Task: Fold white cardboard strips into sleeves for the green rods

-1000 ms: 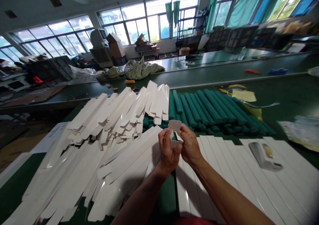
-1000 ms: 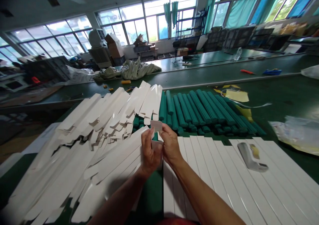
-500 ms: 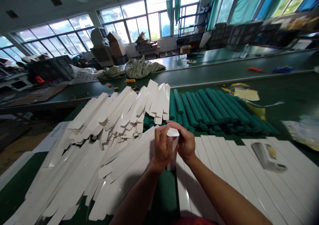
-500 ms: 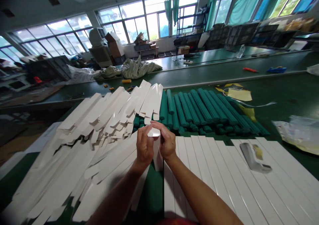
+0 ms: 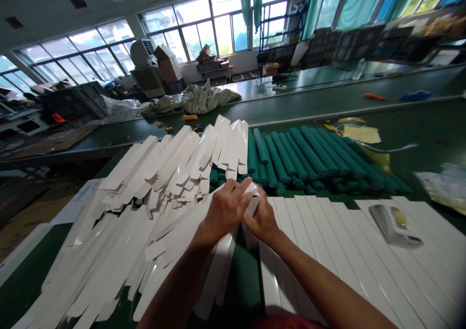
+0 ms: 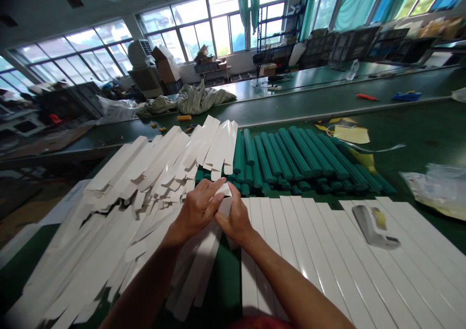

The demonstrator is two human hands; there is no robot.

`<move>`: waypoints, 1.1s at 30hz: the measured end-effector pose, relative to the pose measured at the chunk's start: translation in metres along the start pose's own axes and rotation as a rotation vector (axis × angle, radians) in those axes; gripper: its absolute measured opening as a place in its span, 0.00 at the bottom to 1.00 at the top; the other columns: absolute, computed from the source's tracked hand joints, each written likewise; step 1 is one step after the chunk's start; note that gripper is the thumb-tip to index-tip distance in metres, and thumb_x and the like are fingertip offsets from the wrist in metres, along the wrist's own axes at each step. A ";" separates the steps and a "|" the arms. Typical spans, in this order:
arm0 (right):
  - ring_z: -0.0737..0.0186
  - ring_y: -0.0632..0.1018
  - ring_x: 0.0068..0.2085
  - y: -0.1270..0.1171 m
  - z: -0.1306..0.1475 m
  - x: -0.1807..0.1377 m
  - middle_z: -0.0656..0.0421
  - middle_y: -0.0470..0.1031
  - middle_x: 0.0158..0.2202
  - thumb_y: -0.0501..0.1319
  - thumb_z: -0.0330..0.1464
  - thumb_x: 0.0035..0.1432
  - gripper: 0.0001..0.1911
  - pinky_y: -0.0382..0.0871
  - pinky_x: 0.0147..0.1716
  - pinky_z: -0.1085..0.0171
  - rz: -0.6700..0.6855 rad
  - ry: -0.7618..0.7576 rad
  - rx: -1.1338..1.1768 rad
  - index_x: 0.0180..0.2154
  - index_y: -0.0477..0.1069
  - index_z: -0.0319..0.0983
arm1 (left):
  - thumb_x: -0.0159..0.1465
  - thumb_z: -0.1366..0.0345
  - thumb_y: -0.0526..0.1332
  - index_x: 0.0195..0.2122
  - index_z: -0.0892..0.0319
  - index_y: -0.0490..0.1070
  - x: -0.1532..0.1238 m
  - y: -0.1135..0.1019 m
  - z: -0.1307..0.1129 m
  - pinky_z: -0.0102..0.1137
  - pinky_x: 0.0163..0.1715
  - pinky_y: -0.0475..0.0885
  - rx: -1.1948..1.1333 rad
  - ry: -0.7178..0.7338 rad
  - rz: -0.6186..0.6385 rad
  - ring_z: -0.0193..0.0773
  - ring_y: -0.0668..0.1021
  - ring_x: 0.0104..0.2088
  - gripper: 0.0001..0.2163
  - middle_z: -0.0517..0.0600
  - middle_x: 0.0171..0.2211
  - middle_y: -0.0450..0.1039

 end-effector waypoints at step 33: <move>0.49 0.72 0.54 -0.010 0.015 0.012 0.46 0.68 0.55 0.64 0.38 0.51 0.38 0.71 0.52 0.52 0.269 -0.375 -0.073 0.60 0.54 0.37 | 0.66 0.73 0.54 0.62 0.62 0.62 -0.004 0.023 -0.017 0.45 0.56 0.73 0.210 0.341 -0.026 0.50 0.72 0.59 0.22 0.60 0.60 0.68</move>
Point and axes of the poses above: each hand's wrist, its own x-axis towards the middle knuckle, its own y-axis out of the palm, z = x × y, the point moved 7 cm from there along x, towards the middle knuckle
